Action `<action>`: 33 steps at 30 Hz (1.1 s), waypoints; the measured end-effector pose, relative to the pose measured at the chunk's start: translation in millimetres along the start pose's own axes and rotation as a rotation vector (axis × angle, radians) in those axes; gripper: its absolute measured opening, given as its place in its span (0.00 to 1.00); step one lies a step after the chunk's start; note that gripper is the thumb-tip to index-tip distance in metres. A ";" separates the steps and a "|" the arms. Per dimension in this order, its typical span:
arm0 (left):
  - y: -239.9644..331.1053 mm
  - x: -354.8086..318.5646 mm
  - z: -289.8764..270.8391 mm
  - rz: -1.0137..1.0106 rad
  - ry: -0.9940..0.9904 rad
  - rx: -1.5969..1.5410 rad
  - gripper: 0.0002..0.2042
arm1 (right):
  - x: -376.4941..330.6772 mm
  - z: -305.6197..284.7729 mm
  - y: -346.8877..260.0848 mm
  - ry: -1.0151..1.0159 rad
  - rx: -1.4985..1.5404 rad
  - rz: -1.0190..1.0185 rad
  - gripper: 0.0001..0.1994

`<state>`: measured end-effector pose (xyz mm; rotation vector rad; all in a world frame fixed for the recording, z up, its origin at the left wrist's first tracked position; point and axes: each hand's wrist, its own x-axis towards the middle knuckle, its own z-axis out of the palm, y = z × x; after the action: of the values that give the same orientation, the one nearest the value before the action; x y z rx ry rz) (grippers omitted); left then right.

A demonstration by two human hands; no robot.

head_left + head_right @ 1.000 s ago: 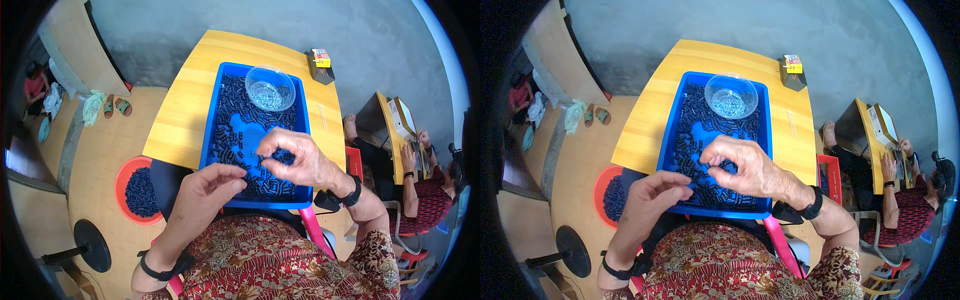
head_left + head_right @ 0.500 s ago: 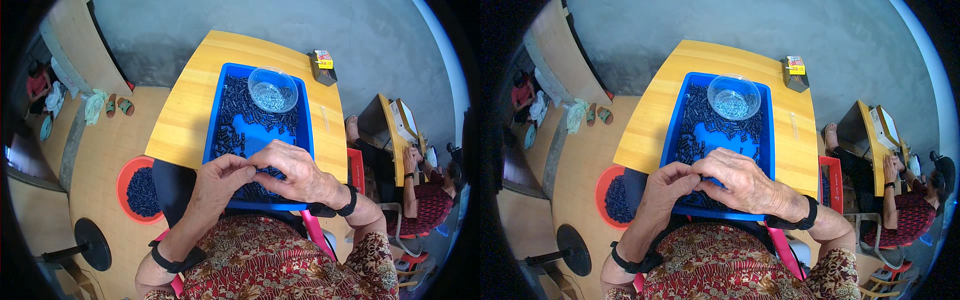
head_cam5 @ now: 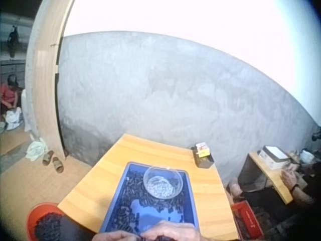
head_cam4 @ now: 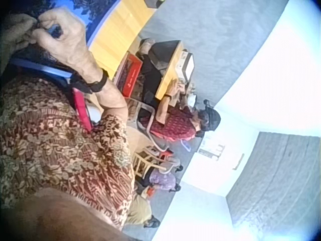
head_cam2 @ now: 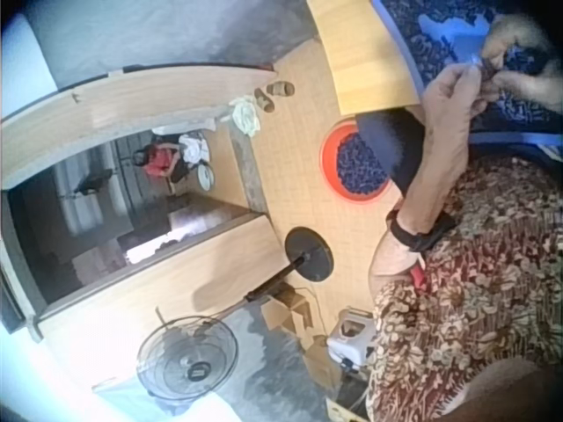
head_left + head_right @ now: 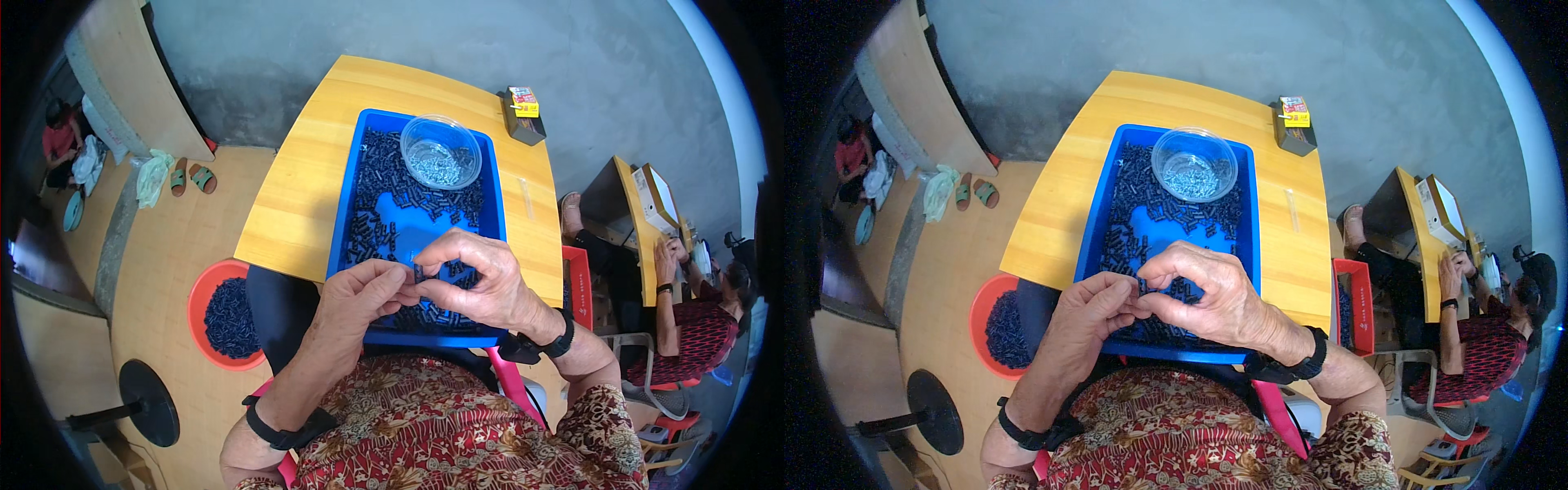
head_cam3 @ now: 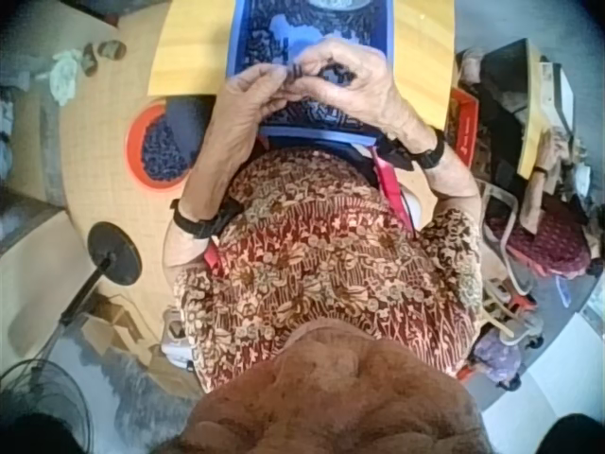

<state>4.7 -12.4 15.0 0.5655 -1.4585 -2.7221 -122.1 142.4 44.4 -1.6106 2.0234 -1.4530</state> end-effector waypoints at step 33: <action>6.7 -11.2 -14.9 0.288 0.142 0.179 0.08 | 12.8 -65.3 38.3 0.011 -0.147 0.360 0.09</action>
<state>18.8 -26.3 16.4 0.4963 -1.6152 -2.3032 -194.3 166.6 53.8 -1.2000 2.3235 -1.2093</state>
